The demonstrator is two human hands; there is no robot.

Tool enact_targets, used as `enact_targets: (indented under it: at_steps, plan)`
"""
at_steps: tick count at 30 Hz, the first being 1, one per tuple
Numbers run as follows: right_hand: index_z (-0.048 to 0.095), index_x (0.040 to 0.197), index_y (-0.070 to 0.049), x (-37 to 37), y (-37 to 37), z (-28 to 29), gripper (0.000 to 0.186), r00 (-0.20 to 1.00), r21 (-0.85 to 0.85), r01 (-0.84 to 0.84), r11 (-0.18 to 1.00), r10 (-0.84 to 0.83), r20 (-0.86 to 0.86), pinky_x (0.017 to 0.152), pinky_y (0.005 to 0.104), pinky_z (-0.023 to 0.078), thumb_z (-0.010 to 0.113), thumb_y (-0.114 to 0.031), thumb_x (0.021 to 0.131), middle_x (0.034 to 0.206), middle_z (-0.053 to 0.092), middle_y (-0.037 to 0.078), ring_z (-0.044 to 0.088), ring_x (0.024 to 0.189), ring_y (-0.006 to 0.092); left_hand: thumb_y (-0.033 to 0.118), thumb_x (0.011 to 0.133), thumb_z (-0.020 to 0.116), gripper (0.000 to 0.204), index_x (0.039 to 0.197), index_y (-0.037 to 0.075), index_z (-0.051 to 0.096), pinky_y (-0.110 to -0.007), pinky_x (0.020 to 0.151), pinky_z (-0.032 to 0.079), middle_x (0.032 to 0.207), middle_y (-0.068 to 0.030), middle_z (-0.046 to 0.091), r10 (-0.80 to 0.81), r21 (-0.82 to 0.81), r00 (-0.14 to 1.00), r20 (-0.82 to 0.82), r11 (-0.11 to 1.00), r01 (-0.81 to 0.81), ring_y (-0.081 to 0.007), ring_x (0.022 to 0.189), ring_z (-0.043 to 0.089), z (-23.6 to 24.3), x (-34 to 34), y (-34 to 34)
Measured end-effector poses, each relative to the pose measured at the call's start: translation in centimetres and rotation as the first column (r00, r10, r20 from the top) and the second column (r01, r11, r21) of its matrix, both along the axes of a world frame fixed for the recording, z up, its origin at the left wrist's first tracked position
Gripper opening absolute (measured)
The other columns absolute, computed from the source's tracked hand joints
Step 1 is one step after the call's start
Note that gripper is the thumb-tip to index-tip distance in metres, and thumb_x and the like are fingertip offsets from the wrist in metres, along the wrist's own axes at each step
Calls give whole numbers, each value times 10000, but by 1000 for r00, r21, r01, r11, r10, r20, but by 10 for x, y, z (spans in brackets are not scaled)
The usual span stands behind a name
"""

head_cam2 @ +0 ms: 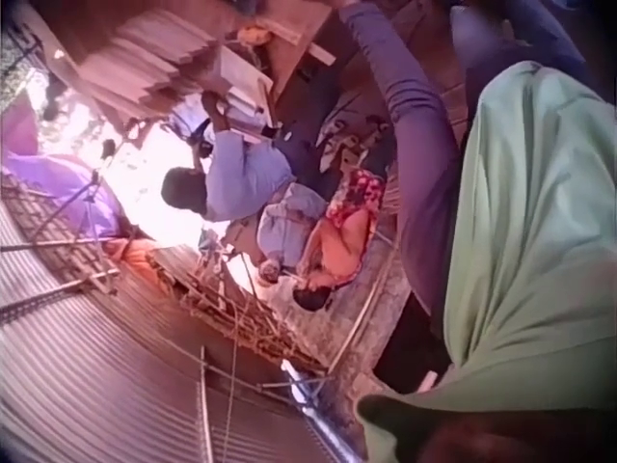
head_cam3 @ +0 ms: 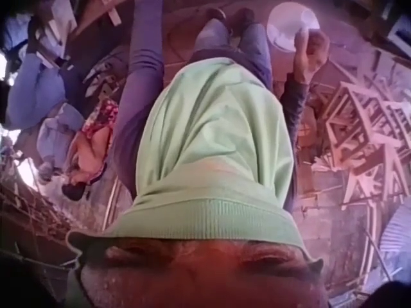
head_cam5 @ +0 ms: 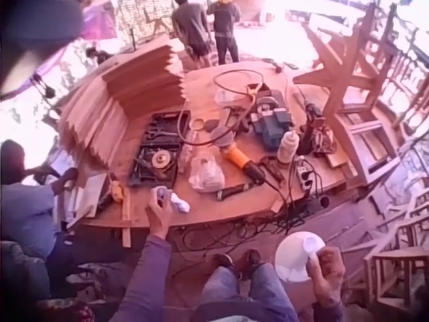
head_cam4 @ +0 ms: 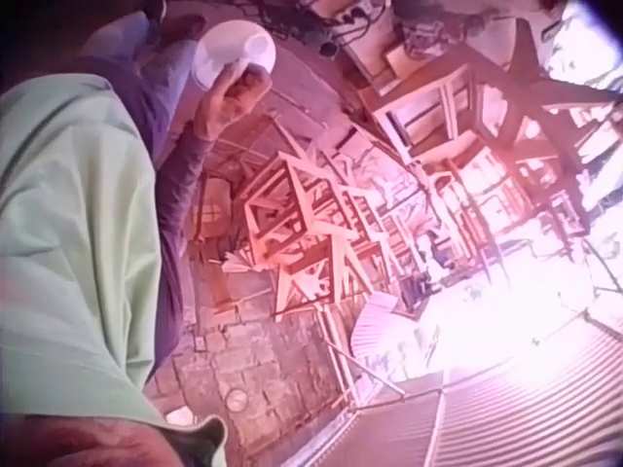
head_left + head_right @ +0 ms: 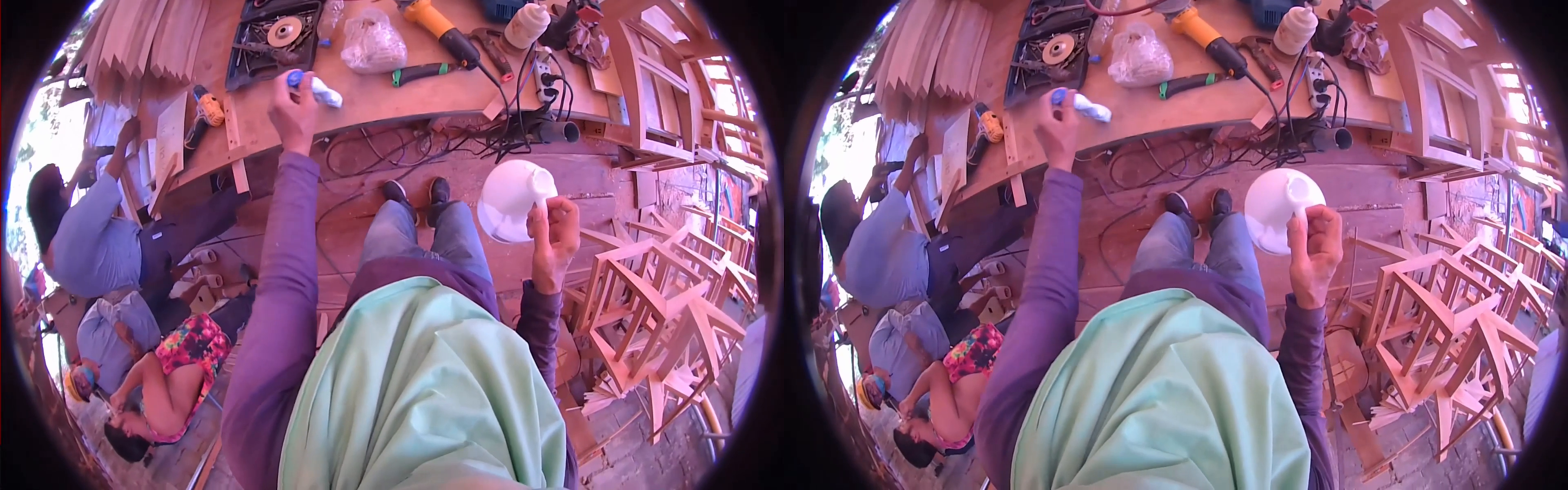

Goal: Apply glue to wooden slats and attach them to furniture frames for assembly.

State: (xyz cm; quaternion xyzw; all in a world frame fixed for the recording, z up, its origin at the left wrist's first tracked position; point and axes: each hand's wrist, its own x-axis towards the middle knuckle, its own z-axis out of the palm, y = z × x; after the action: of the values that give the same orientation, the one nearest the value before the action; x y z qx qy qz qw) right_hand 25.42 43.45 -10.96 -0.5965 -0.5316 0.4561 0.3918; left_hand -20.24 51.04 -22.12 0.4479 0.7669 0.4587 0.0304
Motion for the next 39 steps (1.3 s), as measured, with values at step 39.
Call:
enact_targets:
  at_steps: [39]
  plan:
    - [558, 1206, -20, -8, 94, 3, 198, 953, 10, -274, 962, 272, -135, 695, 206, 478, 652, -32, 1031, 941, 675, 30, 608, 791, 64, 294, 983, 781, 278, 1090, 43, 730, -369, 735, 570, 926, -94, 754, 240, -89, 970, -30, 966, -242, -196, 826, 725, 16, 1, -19]
